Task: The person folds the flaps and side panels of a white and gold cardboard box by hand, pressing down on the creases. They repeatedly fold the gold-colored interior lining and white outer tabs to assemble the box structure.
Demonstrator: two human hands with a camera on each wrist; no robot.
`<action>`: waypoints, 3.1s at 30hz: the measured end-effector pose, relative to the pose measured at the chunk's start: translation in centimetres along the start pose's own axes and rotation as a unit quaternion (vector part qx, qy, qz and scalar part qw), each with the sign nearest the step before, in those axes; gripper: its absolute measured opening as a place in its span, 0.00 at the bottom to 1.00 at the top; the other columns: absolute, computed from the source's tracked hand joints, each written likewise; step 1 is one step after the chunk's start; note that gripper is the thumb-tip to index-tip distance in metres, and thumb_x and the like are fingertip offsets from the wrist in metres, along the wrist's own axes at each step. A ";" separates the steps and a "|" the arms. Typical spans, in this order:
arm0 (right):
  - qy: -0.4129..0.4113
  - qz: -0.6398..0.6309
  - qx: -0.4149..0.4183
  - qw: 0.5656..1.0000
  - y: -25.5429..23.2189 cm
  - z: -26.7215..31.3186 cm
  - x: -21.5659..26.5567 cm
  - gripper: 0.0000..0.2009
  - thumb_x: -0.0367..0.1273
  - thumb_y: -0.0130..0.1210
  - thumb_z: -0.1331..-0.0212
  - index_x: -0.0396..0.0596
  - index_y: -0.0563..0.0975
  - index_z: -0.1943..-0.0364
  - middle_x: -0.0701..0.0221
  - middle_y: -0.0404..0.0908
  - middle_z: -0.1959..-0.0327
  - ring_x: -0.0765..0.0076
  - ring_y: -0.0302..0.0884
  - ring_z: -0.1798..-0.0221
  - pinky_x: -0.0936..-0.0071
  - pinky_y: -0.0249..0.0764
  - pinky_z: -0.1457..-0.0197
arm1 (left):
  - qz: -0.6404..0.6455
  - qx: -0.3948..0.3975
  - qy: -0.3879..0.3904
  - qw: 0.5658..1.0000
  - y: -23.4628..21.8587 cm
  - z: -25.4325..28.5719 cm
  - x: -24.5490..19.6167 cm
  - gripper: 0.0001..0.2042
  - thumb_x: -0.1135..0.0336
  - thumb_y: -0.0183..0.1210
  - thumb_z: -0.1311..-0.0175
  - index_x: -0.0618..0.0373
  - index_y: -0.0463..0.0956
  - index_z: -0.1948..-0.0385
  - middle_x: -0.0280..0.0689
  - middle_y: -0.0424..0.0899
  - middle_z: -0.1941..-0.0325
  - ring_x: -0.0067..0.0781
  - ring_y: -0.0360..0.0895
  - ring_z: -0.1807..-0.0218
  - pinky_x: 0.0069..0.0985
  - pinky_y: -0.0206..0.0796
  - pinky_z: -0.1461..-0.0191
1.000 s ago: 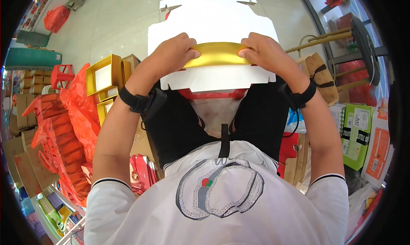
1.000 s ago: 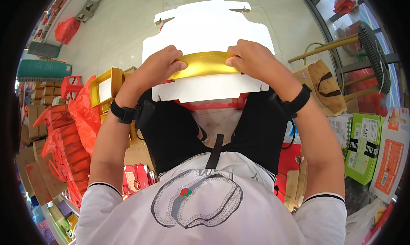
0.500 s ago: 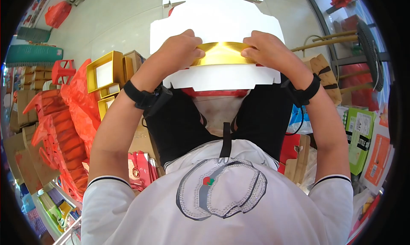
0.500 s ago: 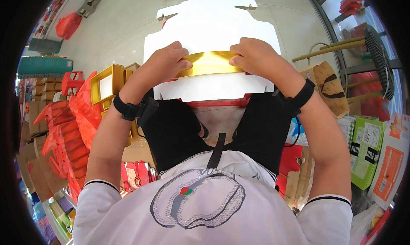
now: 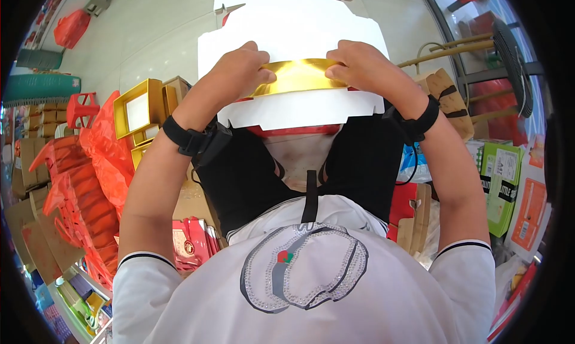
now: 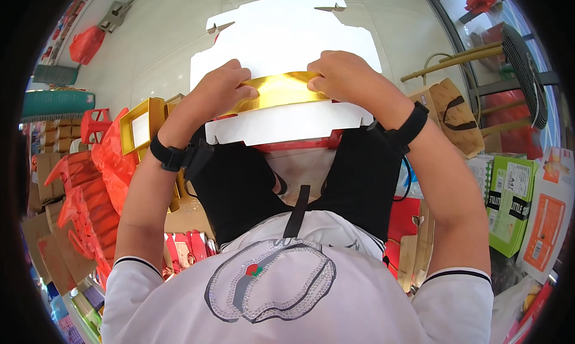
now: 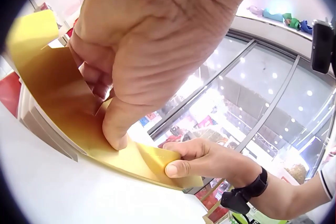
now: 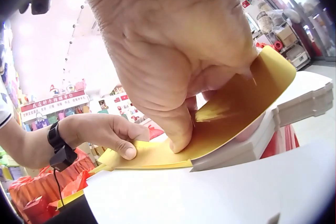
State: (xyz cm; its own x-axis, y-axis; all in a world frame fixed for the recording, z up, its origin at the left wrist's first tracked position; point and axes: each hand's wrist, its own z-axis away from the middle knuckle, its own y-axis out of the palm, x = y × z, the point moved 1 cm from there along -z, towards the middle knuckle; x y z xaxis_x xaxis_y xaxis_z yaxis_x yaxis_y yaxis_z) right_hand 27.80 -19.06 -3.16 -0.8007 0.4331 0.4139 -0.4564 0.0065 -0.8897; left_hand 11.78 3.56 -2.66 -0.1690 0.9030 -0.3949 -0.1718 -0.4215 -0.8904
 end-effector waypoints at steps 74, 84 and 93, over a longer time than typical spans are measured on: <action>-0.160 0.094 -0.248 0.951 3.6 3.1 2.6 0.14 0.26 0.62 0.43 0.43 0.82 0.51 0.63 0.82 0.55 0.55 0.81 0.49 0.62 0.79 0.44 | -0.148 -0.191 0.203 0.949 3.1 4.5 -1.4 0.18 0.69 0.62 0.31 0.59 0.77 0.40 0.42 0.85 0.48 0.45 0.83 0.43 0.37 0.77 0.38; -0.126 0.045 -0.266 0.955 2.0 1.0 1.6 0.11 0.24 0.58 0.37 0.41 0.84 0.53 0.61 0.85 0.64 0.51 0.83 0.58 0.58 0.80 0.51 | -0.044 -0.158 0.096 0.982 1.5 2.5 0.0 0.14 0.72 0.60 0.29 0.53 0.79 0.43 0.42 0.86 0.58 0.46 0.85 0.55 0.41 0.78 0.50; -0.047 0.073 -0.211 0.974 0.7 -0.7 1.7 0.13 0.28 0.61 0.35 0.41 0.85 0.48 0.61 0.82 0.56 0.54 0.80 0.49 0.59 0.76 0.43 | -0.083 -0.129 0.036 0.988 0.0 0.2 0.0 0.17 0.68 0.60 0.26 0.54 0.79 0.37 0.43 0.83 0.50 0.44 0.81 0.46 0.37 0.74 0.46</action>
State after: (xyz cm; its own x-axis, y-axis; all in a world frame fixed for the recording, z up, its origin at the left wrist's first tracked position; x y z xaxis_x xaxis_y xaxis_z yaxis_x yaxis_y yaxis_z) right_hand 26.40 -17.74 -3.20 -0.8859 0.3730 0.2759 -0.1517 0.3292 -0.9320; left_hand 11.61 3.53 -2.66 -0.0880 0.9655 -0.2452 0.0629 -0.2403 -0.9687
